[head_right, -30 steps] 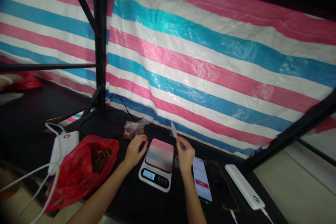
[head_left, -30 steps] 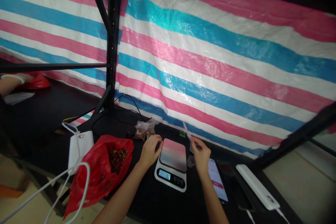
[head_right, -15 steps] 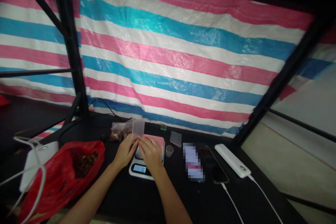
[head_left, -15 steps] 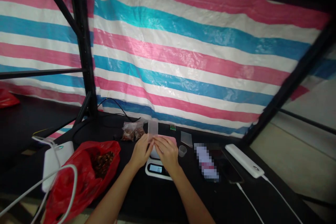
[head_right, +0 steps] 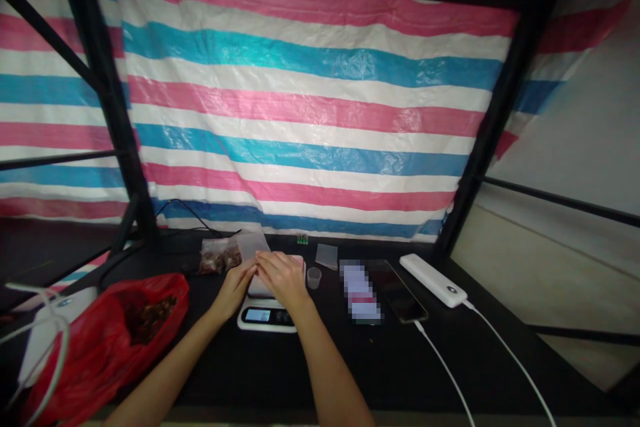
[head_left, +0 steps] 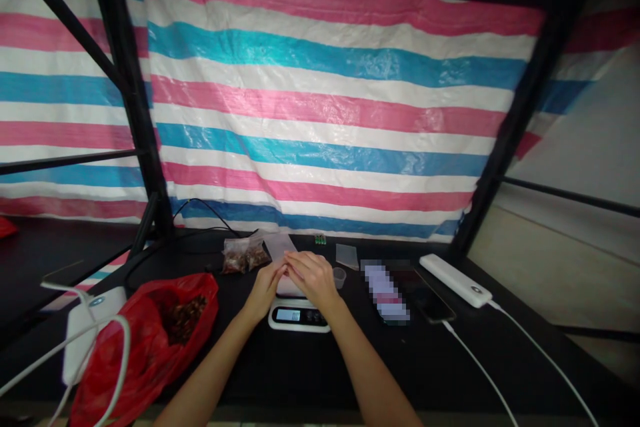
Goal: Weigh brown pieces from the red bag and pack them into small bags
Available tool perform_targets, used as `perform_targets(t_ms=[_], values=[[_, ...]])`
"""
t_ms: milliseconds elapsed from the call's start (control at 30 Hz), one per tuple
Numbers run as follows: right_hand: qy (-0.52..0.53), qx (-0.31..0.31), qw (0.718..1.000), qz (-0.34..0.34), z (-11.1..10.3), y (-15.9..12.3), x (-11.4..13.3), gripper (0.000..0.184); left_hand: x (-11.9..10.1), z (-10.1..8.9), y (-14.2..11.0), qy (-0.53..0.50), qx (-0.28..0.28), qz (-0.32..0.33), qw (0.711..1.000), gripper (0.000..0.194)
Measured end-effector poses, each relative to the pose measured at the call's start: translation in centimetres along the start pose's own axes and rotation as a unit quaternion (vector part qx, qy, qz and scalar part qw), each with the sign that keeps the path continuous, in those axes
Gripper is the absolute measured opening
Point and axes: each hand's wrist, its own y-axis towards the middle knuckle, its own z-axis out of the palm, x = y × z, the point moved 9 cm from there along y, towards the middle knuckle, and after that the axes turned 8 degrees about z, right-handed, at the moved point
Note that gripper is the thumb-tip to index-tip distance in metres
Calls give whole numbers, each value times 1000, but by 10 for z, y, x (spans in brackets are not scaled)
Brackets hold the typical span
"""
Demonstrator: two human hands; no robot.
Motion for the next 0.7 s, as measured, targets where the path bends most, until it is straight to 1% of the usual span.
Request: perform_targets(t_ms=[133,233,300,400,533,633,700], values=[[36,1,999,1,0,2,5,28,-3,-19,-1,42,-68,-5,997,25],[94,-19,995,26,-1,2,6,27,-15,-32,-3,86,-118,15,989,22],[125,-28,991,46,1,2,5,26,-23,-37,-5,105,-141,33,984,21],[152,-13,986,68,8,1,3,22,-29,-40,-7,113,-160,44,980,19],[197,33,976,89,19,1,-2,21,-26,-42,-9,113,-173,38,978,21],[225,47,968,103,22,2,-6,23,-21,-42,-10,108,-170,35,979,22],[227,48,966,110,23,2,-8,24,-19,-41,-9,111,-164,29,980,23]])
